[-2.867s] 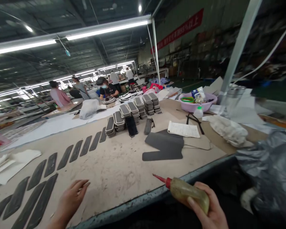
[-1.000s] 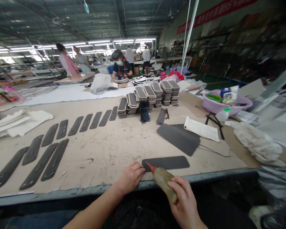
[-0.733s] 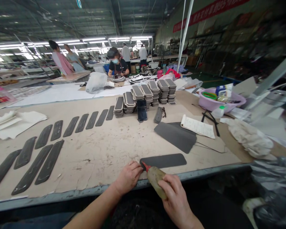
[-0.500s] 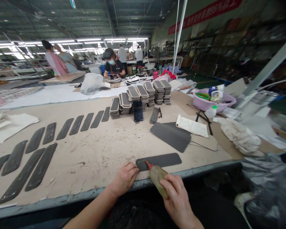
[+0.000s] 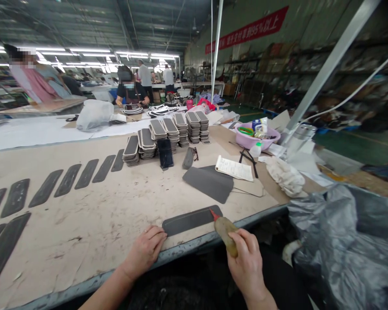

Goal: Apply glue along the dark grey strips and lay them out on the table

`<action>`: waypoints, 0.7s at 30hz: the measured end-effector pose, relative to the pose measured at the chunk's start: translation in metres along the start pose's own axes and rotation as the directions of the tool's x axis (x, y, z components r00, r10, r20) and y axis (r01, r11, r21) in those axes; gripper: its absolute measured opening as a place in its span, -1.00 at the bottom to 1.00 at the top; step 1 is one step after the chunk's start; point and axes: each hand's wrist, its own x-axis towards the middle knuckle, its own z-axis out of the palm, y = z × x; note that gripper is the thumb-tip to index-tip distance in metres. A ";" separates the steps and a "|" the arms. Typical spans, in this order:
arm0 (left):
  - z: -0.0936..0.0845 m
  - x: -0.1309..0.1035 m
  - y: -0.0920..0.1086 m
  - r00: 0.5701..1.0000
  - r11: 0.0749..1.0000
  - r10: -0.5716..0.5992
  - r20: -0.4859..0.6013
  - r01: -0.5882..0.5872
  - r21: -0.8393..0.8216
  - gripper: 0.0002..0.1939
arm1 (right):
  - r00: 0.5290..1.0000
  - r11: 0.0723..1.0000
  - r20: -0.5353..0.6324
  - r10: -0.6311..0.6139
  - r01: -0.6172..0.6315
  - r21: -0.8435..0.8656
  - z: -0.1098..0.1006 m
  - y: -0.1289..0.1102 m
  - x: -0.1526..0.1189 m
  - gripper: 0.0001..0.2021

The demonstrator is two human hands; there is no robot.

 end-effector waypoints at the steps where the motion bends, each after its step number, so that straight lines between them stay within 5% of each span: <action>1: 0.000 0.000 0.000 1.000 1.000 -0.001 0.002 0.001 0.002 -0.77 | 1.000 1.000 -0.013 0.006 -0.007 -0.017 -0.001 0.003 0.000 -0.74; 6: 0.000 -0.001 0.000 0.999 0.999 -0.042 -0.003 0.042 0.031 -0.78 | 0.997 0.995 -0.071 0.030 -0.036 -0.093 -0.005 0.012 0.003 -0.78; 11: -0.001 -0.003 0.003 0.999 0.998 -0.043 0.032 0.042 0.036 -0.77 | 0.993 0.998 -0.117 0.012 -0.005 0.063 -0.004 0.000 0.000 -0.75; 21: 0.000 -0.001 0.007 0.999 0.999 -0.049 0.005 0.049 -0.008 -0.82 | 0.969 0.908 0.129 -0.212 0.146 0.394 0.040 -0.055 -0.003 -0.63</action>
